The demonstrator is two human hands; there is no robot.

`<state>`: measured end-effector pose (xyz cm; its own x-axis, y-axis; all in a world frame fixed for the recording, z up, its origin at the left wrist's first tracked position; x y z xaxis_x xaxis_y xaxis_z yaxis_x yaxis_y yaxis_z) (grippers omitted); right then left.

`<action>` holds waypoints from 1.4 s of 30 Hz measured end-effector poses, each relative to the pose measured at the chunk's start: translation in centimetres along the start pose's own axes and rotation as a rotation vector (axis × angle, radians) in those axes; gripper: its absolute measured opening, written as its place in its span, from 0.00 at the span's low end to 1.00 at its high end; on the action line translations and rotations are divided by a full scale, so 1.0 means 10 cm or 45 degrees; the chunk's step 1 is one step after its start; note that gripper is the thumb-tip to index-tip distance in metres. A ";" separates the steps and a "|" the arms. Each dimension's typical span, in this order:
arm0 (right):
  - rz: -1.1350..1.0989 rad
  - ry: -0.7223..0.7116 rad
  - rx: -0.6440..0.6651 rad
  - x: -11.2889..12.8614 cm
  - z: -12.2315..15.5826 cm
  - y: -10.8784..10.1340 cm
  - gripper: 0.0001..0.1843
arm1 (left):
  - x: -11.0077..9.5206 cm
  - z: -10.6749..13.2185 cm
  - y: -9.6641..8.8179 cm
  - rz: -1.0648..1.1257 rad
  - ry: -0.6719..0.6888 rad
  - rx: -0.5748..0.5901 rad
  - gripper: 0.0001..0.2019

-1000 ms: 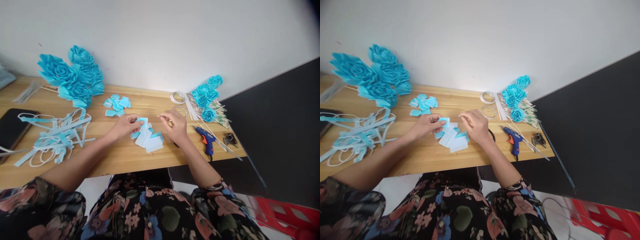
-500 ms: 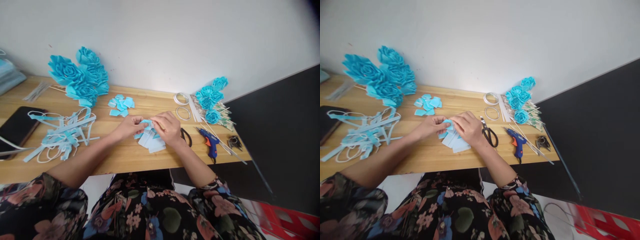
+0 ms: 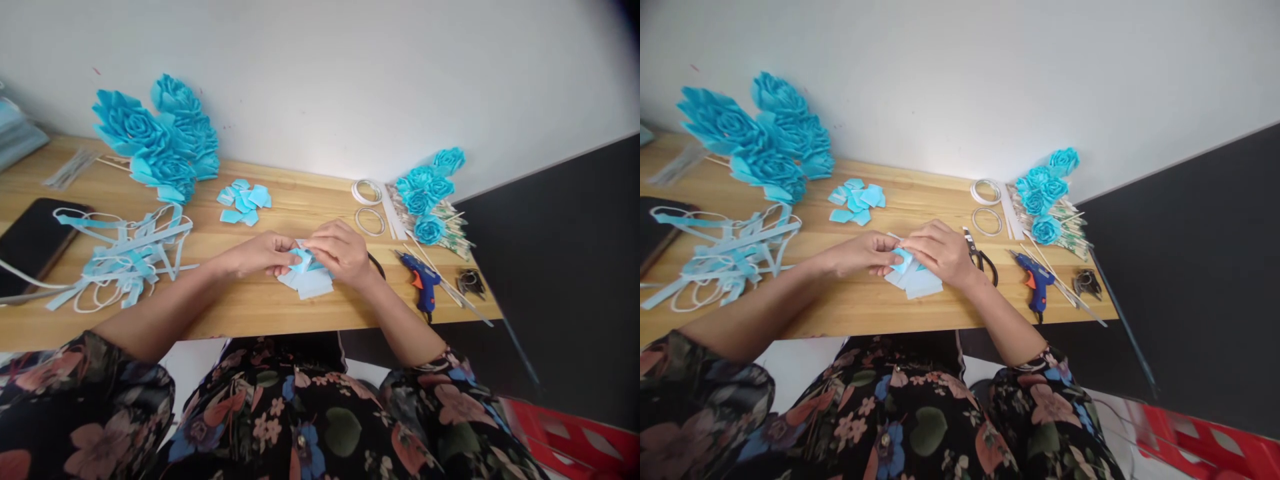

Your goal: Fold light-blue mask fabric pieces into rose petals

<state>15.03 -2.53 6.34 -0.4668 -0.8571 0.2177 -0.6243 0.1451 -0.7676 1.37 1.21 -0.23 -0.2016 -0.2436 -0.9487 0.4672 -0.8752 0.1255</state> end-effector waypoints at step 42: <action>-0.052 -0.164 0.136 0.11 0.00 -0.02 0.10 | 0.00 0.05 0.09 0.034 -0.012 0.265 0.09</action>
<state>14.68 -3.49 6.69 -0.3539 -0.9185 0.1762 -0.5677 0.0612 -0.8209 1.37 0.24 -0.02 -0.2002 -0.2711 -0.9415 0.2846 -0.9356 0.2089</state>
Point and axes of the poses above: each hand's wrist, its own z-axis away from the middle knuckle, its own y-axis out of the palm, x = y × z, the point moved 6 cm from there along -z, towards the middle knuckle, and after that the axes turned 9 degrees about x, right-handed, at the moved point
